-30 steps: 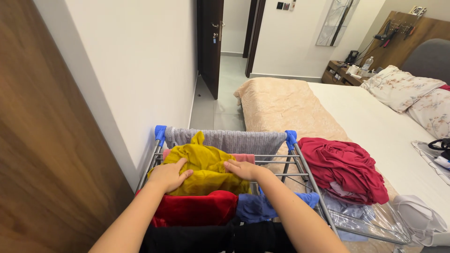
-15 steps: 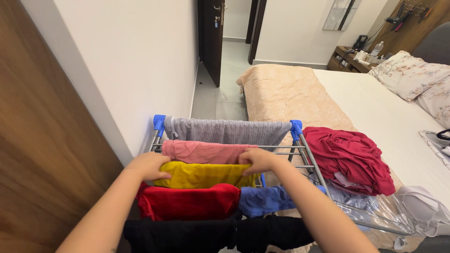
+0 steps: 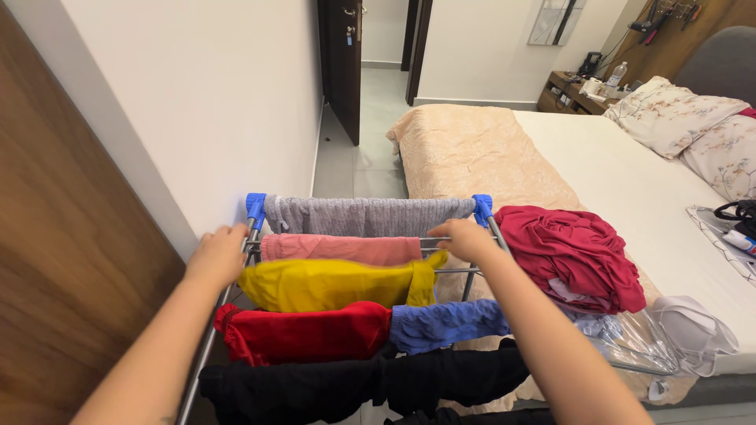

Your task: Hanging various items of clothing from a laundry basket onto a drying rack using both direct hanging and hangers.

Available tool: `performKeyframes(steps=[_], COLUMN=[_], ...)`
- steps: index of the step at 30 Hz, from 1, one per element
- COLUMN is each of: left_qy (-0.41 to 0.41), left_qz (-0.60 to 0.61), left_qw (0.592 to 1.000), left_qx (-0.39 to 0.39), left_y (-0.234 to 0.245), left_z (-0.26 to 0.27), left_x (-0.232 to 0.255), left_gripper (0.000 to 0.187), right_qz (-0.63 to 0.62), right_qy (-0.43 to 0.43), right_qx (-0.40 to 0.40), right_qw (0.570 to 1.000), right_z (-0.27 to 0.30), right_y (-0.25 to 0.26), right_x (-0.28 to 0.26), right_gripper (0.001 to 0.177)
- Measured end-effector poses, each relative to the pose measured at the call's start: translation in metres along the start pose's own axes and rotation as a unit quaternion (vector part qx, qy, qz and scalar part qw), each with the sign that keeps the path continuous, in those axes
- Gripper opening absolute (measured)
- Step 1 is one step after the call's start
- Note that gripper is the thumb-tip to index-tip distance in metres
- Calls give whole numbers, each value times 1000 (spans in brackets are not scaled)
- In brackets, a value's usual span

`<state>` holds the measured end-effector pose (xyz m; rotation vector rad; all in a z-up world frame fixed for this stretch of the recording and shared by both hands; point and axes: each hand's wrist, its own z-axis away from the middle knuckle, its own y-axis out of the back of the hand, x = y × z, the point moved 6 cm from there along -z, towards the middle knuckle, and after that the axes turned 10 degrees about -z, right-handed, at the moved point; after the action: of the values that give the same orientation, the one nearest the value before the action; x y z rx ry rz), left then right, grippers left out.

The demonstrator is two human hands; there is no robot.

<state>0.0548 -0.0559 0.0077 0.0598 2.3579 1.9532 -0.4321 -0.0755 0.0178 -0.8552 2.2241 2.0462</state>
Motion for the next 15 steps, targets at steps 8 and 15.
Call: performKeyframes(steps=[8,15], left_qy=[122,310], left_qz=[25,572], left_qw=[959,733], left_qx=[-254,-199], left_y=[-105,-204], left_z=[-11,-8], left_x=[14,2], left_gripper=[50,43], right_qz=[117,1], right_qy=[-209,-114], right_qx=[-46,49], right_qw=[970,992], right_z=[38,38], right_y=[-11,-54], right_x=[-96,-52], right_gripper=[67,21])
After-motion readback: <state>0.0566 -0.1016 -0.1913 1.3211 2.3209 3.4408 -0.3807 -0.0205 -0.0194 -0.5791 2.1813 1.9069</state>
